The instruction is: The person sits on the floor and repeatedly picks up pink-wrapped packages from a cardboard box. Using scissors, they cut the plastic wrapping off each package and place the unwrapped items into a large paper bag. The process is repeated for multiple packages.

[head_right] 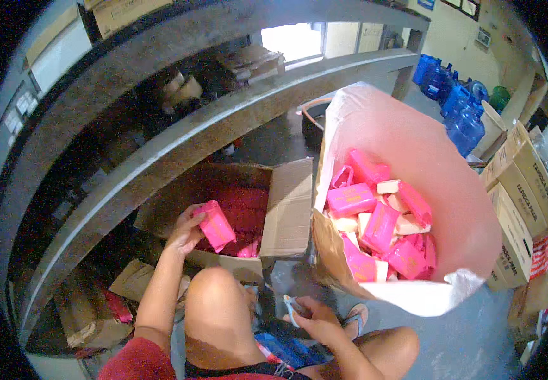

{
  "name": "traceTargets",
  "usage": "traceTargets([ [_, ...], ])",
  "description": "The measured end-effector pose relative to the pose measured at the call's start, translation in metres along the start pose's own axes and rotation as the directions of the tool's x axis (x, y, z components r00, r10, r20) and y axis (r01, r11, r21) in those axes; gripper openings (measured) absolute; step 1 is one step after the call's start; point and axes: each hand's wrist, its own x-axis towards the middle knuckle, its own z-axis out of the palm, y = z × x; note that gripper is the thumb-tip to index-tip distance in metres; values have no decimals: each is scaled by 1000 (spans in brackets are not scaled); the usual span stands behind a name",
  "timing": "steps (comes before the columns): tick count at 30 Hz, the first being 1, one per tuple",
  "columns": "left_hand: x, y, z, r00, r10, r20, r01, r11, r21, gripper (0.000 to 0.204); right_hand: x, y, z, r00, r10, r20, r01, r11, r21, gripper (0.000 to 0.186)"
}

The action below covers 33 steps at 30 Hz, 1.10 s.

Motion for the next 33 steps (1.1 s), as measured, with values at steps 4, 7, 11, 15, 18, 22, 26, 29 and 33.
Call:
traceTargets([
  [4,-62,42,63,991,48,122,-42,998,-52,37,-3,4,7,969,-196,-149,200,980,13,52],
  [7,-90,32,100,970,-47,237,70,993,-90,28,-3,1,7,944,-267,-195,295,946,131,40],
  [11,-107,-12,139,949,-61,309,65,998,-3,28,-20,-9,-1,864,-409,-294,502,740,447,36],
  [15,-125,-55,153,908,-181,377,169,983,65,26,-28,-19,-4,823,-386,-416,547,737,397,30],
  [18,-136,-75,150,856,-293,426,297,953,60,22,-28,-15,-2,815,-391,-427,546,764,343,28],
  [22,-137,-89,146,822,-335,460,327,940,98,17,-25,-1,-4,844,-377,-382,506,796,333,22],
  [26,-133,-97,144,829,-312,465,281,950,135,16,-23,7,-4,891,-340,-300,423,861,281,25],
  [29,-133,-100,142,858,-249,449,189,966,174,15,-19,10,0,876,-357,-323,413,902,125,27],
  [33,-133,-103,142,894,-208,396,142,971,190,9,-13,14,6,844,-371,-388,455,877,153,25],
])
